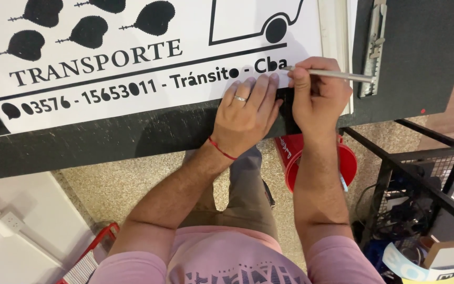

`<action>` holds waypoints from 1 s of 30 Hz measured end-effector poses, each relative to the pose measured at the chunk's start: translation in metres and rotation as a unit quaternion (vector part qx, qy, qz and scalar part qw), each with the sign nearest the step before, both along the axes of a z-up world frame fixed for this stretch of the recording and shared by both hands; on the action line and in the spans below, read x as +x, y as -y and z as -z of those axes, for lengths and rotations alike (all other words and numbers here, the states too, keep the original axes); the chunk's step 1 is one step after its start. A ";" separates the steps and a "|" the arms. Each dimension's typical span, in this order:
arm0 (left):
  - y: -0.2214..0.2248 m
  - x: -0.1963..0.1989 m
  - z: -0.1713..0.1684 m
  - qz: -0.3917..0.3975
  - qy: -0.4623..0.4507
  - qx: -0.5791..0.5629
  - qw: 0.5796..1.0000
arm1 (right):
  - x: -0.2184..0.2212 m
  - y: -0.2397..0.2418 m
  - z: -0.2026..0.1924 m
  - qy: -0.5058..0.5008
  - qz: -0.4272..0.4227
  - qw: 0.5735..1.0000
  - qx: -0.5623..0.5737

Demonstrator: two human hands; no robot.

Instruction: The person is using a weeding tool to remove excess vinyl from a cut decal sheet on a production table.

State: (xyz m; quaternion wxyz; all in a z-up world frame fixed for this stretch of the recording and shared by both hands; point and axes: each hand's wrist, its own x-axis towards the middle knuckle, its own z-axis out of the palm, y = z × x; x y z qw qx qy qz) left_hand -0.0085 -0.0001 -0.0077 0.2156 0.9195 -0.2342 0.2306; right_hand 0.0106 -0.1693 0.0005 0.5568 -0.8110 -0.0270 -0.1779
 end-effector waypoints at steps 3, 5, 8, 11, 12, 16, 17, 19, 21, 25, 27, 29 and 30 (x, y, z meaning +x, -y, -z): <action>-0.013 0.003 -0.023 0.025 -0.074 0.093 0.993 | 0.005 -0.014 -0.022 -0.056 -0.017 0.997 -0.046; -0.013 0.003 -0.023 0.025 -0.069 0.098 0.993 | 0.003 -0.012 -0.018 -0.068 -0.012 0.996 -0.054; -0.013 0.005 -0.023 0.018 -0.058 0.107 0.992 | 0.004 -0.013 -0.014 -0.084 -0.006 0.994 -0.066; -0.013 0.004 -0.025 0.015 -0.055 0.113 0.992 | 0.002 -0.013 -0.013 -0.092 0.000 0.992 -0.091; -0.013 0.004 -0.026 0.010 -0.056 0.120 0.991 | 0.003 -0.013 -0.013 -0.092 -0.002 0.990 -0.107; -0.013 0.004 -0.025 0.014 -0.047 0.110 0.993 | 0.002 -0.012 -0.011 -0.087 -0.002 0.987 -0.133; -0.013 0.004 -0.025 0.011 -0.048 0.118 0.992 | 0.001 -0.011 -0.010 -0.082 -0.005 0.986 -0.148; -0.013 0.005 -0.024 0.008 -0.047 0.126 0.991 | 0.003 -0.012 -0.010 -0.076 -0.008 0.984 -0.163; -0.013 0.004 -0.023 0.009 -0.044 0.122 0.991 | 0.004 -0.015 -0.012 -0.084 -0.002 0.989 -0.122; -0.012 0.004 -0.021 0.009 -0.038 0.119 0.992 | 0.010 -0.018 -0.015 -0.105 0.008 0.992 -0.070; -0.012 0.003 -0.020 0.008 -0.047 0.134 0.990 | 0.011 -0.017 -0.011 -0.134 0.032 0.990 0.007; -0.012 0.003 -0.020 0.010 -0.049 0.135 0.990 | 0.012 -0.017 -0.010 -0.143 0.040 0.988 0.031; -0.012 0.003 -0.020 0.010 -0.054 0.137 0.989 | 0.013 -0.018 -0.009 -0.152 0.046 0.986 0.055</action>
